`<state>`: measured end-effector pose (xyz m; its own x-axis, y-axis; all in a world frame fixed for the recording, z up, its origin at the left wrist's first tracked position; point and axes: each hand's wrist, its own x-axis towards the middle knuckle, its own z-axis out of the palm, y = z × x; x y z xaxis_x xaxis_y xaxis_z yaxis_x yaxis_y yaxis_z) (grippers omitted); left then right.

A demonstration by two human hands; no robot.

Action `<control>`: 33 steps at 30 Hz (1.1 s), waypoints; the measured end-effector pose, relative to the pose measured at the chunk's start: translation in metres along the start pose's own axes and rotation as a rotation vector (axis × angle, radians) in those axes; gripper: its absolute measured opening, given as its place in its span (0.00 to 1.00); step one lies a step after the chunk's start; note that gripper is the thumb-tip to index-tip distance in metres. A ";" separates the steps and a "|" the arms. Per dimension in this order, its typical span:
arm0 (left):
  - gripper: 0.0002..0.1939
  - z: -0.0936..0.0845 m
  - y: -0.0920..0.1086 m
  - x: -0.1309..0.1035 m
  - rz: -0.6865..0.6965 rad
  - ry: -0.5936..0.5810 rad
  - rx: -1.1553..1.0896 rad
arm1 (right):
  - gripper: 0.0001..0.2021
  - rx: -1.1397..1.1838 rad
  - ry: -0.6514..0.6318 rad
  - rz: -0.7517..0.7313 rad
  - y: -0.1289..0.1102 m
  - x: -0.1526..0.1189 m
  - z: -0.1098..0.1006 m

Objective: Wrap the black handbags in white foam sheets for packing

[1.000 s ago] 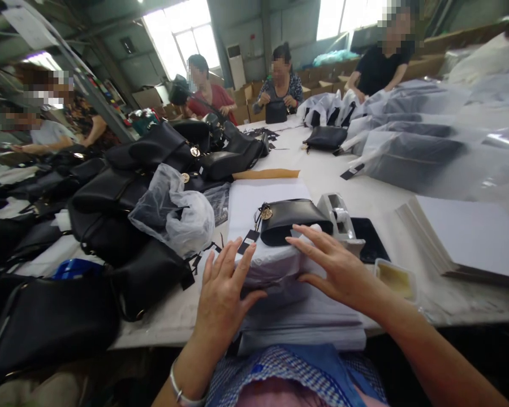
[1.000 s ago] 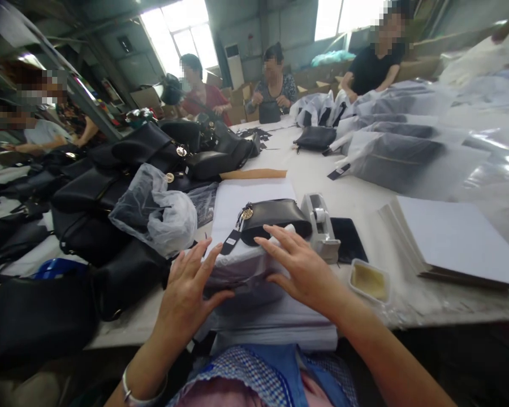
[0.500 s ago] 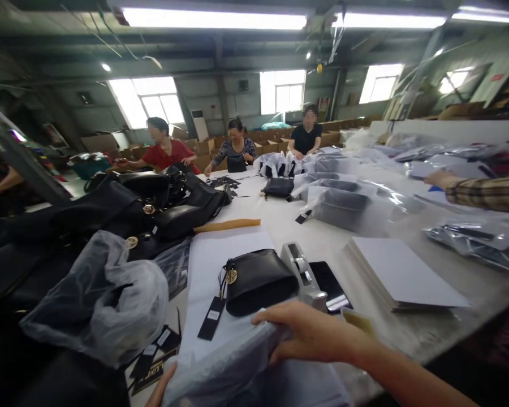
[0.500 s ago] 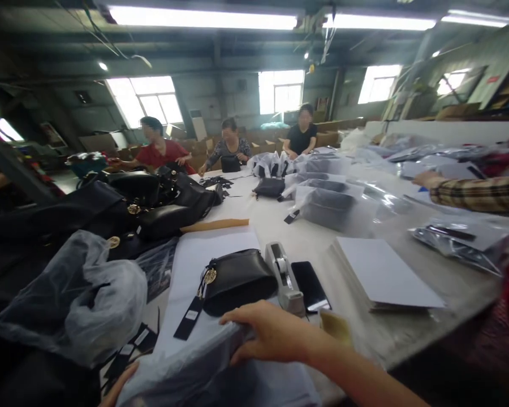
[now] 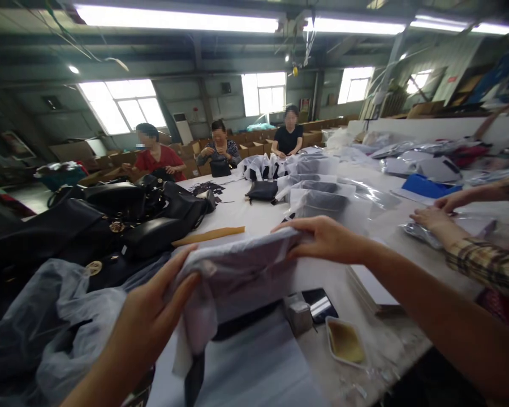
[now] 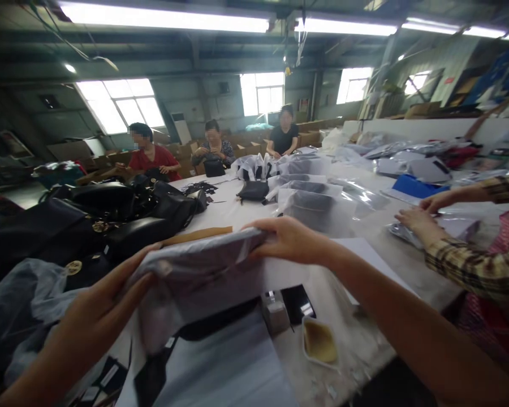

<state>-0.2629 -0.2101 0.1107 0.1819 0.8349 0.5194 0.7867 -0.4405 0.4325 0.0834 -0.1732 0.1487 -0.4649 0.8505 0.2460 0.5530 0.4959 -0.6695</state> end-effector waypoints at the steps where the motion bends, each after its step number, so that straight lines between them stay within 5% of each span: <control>1: 0.27 0.015 0.008 0.033 0.032 -0.046 -0.102 | 0.23 -0.053 0.061 0.010 0.015 0.006 -0.018; 5: 0.25 0.105 0.030 0.155 0.172 -0.108 -0.383 | 0.25 -0.211 0.233 0.100 0.095 0.023 -0.082; 9: 0.23 0.210 0.048 0.232 0.192 -0.217 -0.490 | 0.27 -0.250 0.290 0.219 0.187 0.020 -0.126; 14: 0.23 0.321 0.066 0.256 0.174 -0.350 -0.513 | 0.27 -0.284 0.280 0.374 0.273 0.001 -0.137; 18: 0.31 0.364 0.064 0.246 0.134 -0.488 -0.466 | 0.25 -0.350 0.250 0.488 0.314 -0.013 -0.125; 21: 0.34 0.354 0.047 0.237 0.127 -0.528 -0.444 | 0.26 -0.383 0.261 0.557 0.325 -0.028 -0.118; 25: 0.28 0.288 0.002 0.216 0.108 -0.590 -0.420 | 0.35 -0.590 0.423 0.484 0.301 -0.044 -0.106; 27: 0.25 0.241 -0.024 0.193 0.091 -0.607 -0.397 | 0.36 -0.743 0.511 0.370 0.268 -0.047 -0.089; 30: 0.26 0.171 -0.057 0.136 0.035 -0.559 -0.304 | 0.25 -0.589 0.363 0.301 0.199 -0.045 -0.046; 33: 0.29 0.121 -0.085 0.065 -0.170 -0.490 -0.204 | 0.20 -0.365 0.104 0.140 0.144 -0.028 0.011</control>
<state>-0.2461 -0.0780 0.0184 0.3541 0.9340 0.0476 0.7076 -0.3009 0.6394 0.1682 -0.1280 0.0375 -0.3056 0.9180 0.2528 0.8238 0.3880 -0.4132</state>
